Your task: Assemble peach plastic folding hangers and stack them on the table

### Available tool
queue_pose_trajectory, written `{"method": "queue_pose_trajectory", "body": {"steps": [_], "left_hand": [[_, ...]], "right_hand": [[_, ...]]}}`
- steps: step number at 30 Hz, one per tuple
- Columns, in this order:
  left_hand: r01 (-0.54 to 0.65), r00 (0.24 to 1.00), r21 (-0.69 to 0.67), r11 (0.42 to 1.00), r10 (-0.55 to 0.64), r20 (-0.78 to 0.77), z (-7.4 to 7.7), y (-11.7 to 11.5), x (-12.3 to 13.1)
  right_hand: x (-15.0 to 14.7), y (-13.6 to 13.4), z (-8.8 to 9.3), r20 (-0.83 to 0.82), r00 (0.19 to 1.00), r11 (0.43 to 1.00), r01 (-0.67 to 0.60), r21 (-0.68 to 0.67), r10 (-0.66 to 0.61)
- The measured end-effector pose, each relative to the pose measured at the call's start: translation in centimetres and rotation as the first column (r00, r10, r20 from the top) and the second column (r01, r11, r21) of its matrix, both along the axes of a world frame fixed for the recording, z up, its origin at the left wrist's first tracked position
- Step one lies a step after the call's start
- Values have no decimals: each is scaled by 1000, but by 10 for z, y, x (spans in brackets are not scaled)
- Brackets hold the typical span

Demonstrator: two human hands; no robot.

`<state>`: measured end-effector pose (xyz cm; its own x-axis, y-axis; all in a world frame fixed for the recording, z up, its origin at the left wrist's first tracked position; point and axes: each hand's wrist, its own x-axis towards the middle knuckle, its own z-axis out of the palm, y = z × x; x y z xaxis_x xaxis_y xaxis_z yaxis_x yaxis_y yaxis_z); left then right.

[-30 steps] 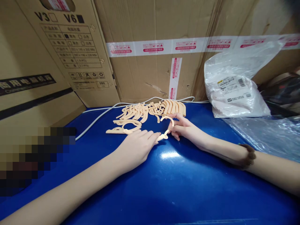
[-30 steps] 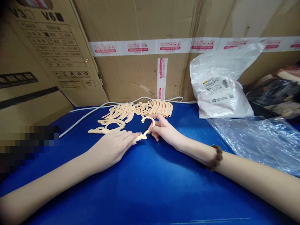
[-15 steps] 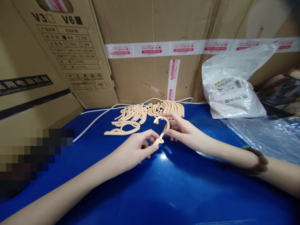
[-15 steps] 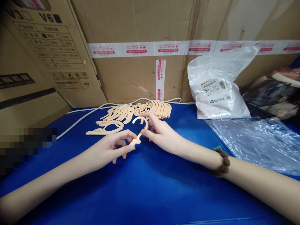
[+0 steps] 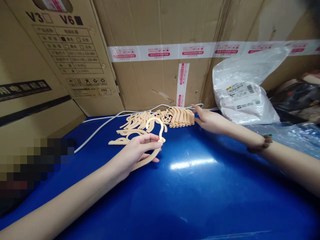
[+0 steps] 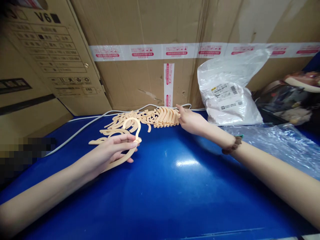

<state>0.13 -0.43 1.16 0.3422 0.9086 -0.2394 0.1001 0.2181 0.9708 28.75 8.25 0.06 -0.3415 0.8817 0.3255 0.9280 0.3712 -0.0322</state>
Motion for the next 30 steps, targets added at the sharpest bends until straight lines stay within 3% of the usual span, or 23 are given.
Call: {"method": "queue_pose_trajectory", "body": {"steps": [8,15,25,30], "left_hand": [[3,997,-6,1000,-3,78,0,0,0],[-74,986,-89,993,87,145,-2,2,3],[-42,986,-72,997,52,157,-5,3,3],[-26,990,-54,998,34,134,-4,2,4]], "right_hand": [[7,9,-3,68,998,997,3,-75,2],[0,-4,11,185,971,988,155,-12,-150],[7,0,5,322,913,965,262,4,-249],[3,-10,10,361,879,939,343,-25,-312]]}}
